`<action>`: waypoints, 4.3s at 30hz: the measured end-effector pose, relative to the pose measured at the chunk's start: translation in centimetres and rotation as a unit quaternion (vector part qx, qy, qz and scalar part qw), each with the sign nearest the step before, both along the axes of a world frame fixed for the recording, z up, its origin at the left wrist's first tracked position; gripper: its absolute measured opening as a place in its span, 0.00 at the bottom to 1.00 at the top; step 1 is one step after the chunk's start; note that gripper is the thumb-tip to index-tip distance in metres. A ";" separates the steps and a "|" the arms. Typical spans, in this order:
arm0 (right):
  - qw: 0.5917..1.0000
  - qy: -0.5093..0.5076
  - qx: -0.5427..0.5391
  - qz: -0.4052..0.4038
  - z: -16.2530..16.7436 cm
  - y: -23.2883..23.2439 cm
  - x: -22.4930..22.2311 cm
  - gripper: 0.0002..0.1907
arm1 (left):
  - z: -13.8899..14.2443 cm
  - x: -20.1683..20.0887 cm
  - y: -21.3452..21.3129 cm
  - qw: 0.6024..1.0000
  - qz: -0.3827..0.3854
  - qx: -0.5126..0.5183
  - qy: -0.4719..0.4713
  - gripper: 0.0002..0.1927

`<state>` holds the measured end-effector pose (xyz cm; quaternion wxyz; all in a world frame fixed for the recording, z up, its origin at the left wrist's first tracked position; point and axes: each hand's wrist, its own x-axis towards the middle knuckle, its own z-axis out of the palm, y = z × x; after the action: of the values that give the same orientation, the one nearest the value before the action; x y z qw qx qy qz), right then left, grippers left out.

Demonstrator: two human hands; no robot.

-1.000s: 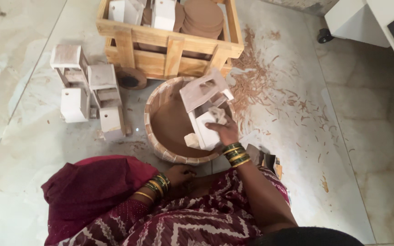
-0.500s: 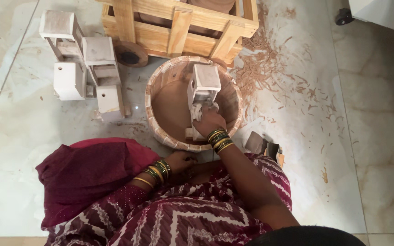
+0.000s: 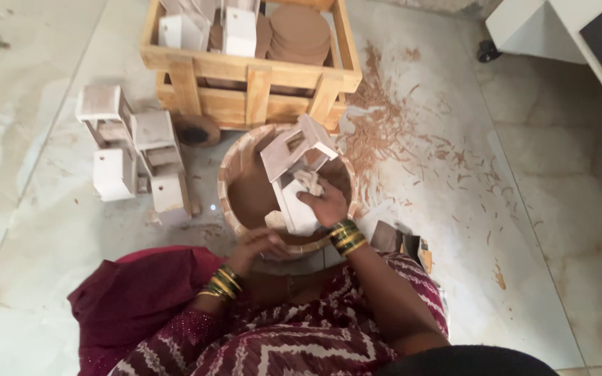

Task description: The person sits on the floor wiping small white wooden craft pieces with a cloth, dipping the cloth in a wooden bowl of liquid, and placing the wiped pieces into a wooden crate. They move pieces aside and handle items one at a time while wiping.

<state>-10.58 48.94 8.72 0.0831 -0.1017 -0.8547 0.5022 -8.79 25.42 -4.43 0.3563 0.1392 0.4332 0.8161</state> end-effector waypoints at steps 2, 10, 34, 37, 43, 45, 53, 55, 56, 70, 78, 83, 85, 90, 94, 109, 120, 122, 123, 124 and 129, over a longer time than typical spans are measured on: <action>0.998 0.055 0.009 0.007 2.8 -0.4 1.2 0.26 | 1.6 -1.4 -1.3 0.979 0.147 0.137 0.034 0.12; 0.952 0.215 0.171 0.132 8.4 -5.9 10.0 0.30 | 4.0 -0.4 -1.0 0.962 0.162 -0.050 0.216 0.26; 0.851 0.323 0.406 0.084 10.0 -2.8 12.1 0.25 | 3.7 3.9 -0.9 0.997 0.019 -0.069 -0.037 0.34; 0.914 0.340 0.203 0.086 9.0 0.0 9.1 0.19 | 3.4 4.0 -0.9 0.995 0.017 -0.090 -0.028 0.33; 0.963 0.129 -0.235 -0.019 0.2 5.1 6.8 0.14 | 2.1 3.8 -0.9 0.991 0.039 -0.079 -0.102 0.30; 0.963 0.120 -0.241 -0.017 -2.5 5.6 7.2 0.15 | 1.7 3.9 -1.2 0.995 0.015 -0.016 -0.099 0.27; 0.990 0.132 -0.046 0.017 -4.4 3.3 7.6 0.16 | 1.5 4.2 -1.5 0.991 0.058 -0.042 -0.109 0.22; 0.993 0.050 -0.094 0.042 -4.4 2.0 8.0 0.15 | 1.5 4.2 -1.3 0.989 0.055 -0.027 -0.134 0.22; 0.995 0.040 -0.047 0.078 -4.3 1.6 8.2 0.13 | 1.5 4.1 -1.2 0.988 0.052 -0.018 -0.146 0.22; 0.965 0.211 0.002 0.153 2.7 -2.2 12.5 0.16 | 1.0 3.2 -0.7 0.992 0.046 -0.045 -0.106 0.27; 0.945 0.010 0.276 0.175 4.8 -6.4 10.6 0.18 | 1.0 3.8 -0.5 0.993 0.022 -0.091 -0.076 0.35; 0.911 -0.072 0.337 0.226 5.1 -6.5 8.7 0.23 | 0.8 3.4 -0.5 0.993 0.017 -0.088 -0.070 0.35; 0.904 -0.075 0.342 0.248 5.3 -6.6 8.2 0.26 | 0.7 3.3 -0.4 0.993 0.023 -0.097 -0.058 0.33; 0.880 -0.150 0.355 0.277 6.4 -7.2 7.7 0.27 | 0.7 4.0 -0.4 0.988 0.033 -0.052 -0.139 0.29; 0.874 -0.129 0.400 0.243 6.2 -8.2 7.9 0.26 | 0.6 4.1 -0.2 0.995 0.048 -0.016 -0.086 0.29; 0.936 0.086 0.258 0.224 -0.5 -3.4 9.2 0.20 | 1.7 3.9 -0.3 0.995 0.053 -0.061 -0.064 0.38; 0.878 0.150 0.385 0.242 5.4 -7.0 12.4 0.16 | 0.5 3.2 -0.4 0.978 0.042 -0.145 0.143 0.31; 0.899 0.192 0.305 0.248 3.3 -6.3 12.2 0.12 | 0.3 3.2 -0.4 0.979 0.036 -0.168 0.110 0.32; 0.931 0.127 0.247 0.234 2.1 -5.8 11.8 0.10 | 0.3 3.3 -0.4 0.991 0.037 -0.122 0.048 0.32; 0.955 0.063 0.189 0.221 1.1 -5.2 11.3 0.09 | 0.3 3.3 -0.4 0.997 0.038 -0.066 -0.009 0.33; 0.985 0.103 -0.100 0.100 -1.6 -1.2 11.8 0.08 | 1.4 3.9 -0.8 0.991 0.065 -0.077 -0.087 0.38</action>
<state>1.25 47.70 7.11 0.1097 0.0285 -0.7929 0.5988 -4.91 24.60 -3.04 0.3483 0.0111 0.4704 0.8108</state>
